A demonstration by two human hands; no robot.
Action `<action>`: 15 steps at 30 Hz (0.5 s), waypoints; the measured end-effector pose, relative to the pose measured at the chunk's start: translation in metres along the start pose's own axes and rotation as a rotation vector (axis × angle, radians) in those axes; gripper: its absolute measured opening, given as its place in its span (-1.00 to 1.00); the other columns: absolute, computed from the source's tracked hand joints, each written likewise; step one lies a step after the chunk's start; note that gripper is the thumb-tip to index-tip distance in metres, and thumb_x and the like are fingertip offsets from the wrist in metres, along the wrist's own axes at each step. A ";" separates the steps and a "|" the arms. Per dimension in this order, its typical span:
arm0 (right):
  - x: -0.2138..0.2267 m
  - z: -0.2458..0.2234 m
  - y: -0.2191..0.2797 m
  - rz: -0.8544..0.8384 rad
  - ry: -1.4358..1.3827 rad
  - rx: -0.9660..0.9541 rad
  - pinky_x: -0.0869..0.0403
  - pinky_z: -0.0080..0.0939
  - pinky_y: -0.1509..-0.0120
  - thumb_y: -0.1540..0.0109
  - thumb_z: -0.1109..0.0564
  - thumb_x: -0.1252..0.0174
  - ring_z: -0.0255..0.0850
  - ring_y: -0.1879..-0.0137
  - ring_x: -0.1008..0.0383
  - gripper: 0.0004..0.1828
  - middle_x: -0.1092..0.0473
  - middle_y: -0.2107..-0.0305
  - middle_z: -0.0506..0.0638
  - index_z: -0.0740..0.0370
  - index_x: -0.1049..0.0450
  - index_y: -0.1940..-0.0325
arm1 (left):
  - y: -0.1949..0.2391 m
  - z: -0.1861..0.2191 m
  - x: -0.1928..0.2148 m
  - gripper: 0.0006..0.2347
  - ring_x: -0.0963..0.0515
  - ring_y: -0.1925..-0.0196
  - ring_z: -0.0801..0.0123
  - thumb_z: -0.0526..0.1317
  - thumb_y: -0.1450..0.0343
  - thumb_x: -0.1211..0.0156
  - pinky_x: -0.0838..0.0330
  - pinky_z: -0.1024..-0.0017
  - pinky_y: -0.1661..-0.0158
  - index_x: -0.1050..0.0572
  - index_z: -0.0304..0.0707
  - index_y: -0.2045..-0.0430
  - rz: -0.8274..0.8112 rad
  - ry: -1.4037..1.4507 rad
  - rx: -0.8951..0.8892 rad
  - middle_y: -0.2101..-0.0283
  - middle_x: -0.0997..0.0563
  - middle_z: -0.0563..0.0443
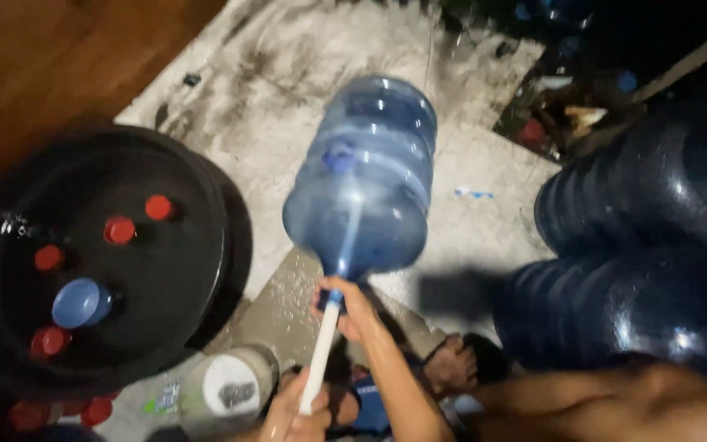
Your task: Scrubbing the exterior of large water jugs with a sponge and filling them with water from a pipe.
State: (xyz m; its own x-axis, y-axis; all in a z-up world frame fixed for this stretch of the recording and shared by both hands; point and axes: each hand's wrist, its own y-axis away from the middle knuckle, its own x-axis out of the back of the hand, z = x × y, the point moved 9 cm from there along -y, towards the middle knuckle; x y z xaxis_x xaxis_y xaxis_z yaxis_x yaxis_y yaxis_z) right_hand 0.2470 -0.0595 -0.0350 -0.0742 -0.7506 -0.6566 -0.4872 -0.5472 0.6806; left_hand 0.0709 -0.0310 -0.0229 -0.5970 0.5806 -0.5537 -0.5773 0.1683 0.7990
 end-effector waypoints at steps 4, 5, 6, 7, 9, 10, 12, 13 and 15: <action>0.001 0.012 0.008 0.056 0.087 -0.088 -0.48 -0.30 0.21 -0.06 0.14 -0.11 -0.22 0.39 -0.36 -0.77 -0.35 0.50 0.07 0.34 -0.40 0.27 | 0.000 0.040 0.012 -0.62 -0.54 0.59 -0.14 0.12 -0.36 0.09 -0.41 0.09 0.54 -0.45 -0.25 0.50 0.866 -1.668 -0.547 0.58 -0.57 -0.25; 0.006 0.018 0.011 0.061 0.091 -0.102 -0.48 -0.30 0.21 -0.06 0.14 -0.11 -0.22 0.39 -0.36 -0.77 -0.35 0.50 0.07 0.34 -0.40 0.27 | 0.013 0.043 0.007 -0.62 -0.54 0.59 -0.14 0.12 -0.36 0.09 -0.41 0.09 0.54 -0.45 -0.25 0.50 0.871 -1.661 -0.532 0.58 -0.57 -0.25; 0.001 0.014 0.005 0.023 0.057 -0.070 -0.49 -0.26 0.20 -0.06 0.15 -0.11 -0.20 0.38 -0.37 -0.78 -0.35 0.50 0.08 0.36 -0.40 0.29 | 0.001 0.028 0.021 -0.61 -0.25 0.73 0.20 0.09 -0.40 0.07 -0.06 0.31 0.69 -0.39 -0.32 0.59 0.532 -0.904 -0.254 0.70 -0.37 -0.11; -0.004 0.008 0.000 -0.014 0.022 -0.039 -0.49 -0.21 0.19 -0.06 0.15 -0.11 -0.18 0.38 -0.38 -0.78 -0.36 0.50 0.09 0.37 -0.39 0.32 | -0.005 0.006 -0.002 -0.57 0.05 0.87 0.54 0.06 -0.43 0.05 0.30 0.53 0.84 -0.33 -0.39 0.69 0.170 -0.151 0.004 0.82 -0.17 0.02; -0.007 0.002 -0.005 -0.042 -0.018 -0.019 -0.48 -0.21 0.17 -0.08 0.13 -0.11 -0.19 0.35 -0.38 -0.77 -0.36 0.48 0.07 0.35 -0.40 0.29 | -0.001 0.006 -0.057 -0.58 -0.03 0.83 0.54 0.10 -0.46 0.20 0.15 0.52 0.78 -0.33 -0.32 0.58 -0.266 0.203 0.182 0.79 -0.18 0.10; -0.005 0.000 -0.004 -0.059 -0.048 -0.007 -0.47 -0.20 0.15 -0.09 0.11 -0.12 -0.20 0.33 -0.37 -0.76 -0.36 0.45 0.06 0.33 -0.41 0.27 | 0.022 0.011 -0.102 -0.57 -0.10 0.80 0.55 0.14 -0.48 0.34 0.00 0.52 0.73 -0.32 -0.25 0.48 -0.707 0.574 0.357 0.76 -0.20 0.18; -0.006 -0.006 0.010 -0.022 -0.009 -0.011 -0.48 -0.21 0.18 -0.09 0.14 -0.10 -0.21 0.34 -0.38 -0.72 -0.36 0.44 0.06 0.36 -0.39 0.20 | -0.009 -0.007 -0.054 -0.58 -0.12 0.83 0.46 0.08 -0.41 0.07 0.05 0.50 0.79 -0.36 -0.36 0.64 -0.038 0.169 0.172 0.79 -0.24 0.03; -0.008 -0.013 0.013 0.005 0.035 -0.006 -0.49 -0.23 0.21 -0.08 0.16 -0.08 -0.22 0.35 -0.38 -0.67 -0.35 0.43 0.06 0.39 -0.37 0.12 | 0.001 0.016 -0.005 -0.55 -0.14 0.86 0.36 0.03 -0.33 -0.19 0.09 0.48 0.84 -0.39 -0.46 0.81 0.611 -0.253 -0.043 0.82 -0.28 -0.13; -0.006 -0.012 0.022 0.052 0.075 0.008 -0.47 -0.27 0.24 -0.08 0.16 -0.10 -0.24 0.38 -0.37 -0.70 -0.34 0.49 0.05 0.37 -0.40 0.17 | -0.009 0.033 0.003 -0.77 -0.32 0.73 0.10 -0.05 -0.34 -0.06 -0.16 0.25 0.71 -0.42 -0.25 0.47 0.629 -1.141 -0.347 0.59 -0.38 -0.17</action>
State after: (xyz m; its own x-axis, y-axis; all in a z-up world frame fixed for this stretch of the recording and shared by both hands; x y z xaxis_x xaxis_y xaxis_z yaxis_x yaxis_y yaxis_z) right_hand 0.2474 -0.0716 -0.0119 -0.0343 -0.8036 -0.5941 -0.4917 -0.5040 0.7101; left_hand 0.0927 -0.0047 -0.0243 -0.1156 0.8462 0.5202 -0.5904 -0.4797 0.6491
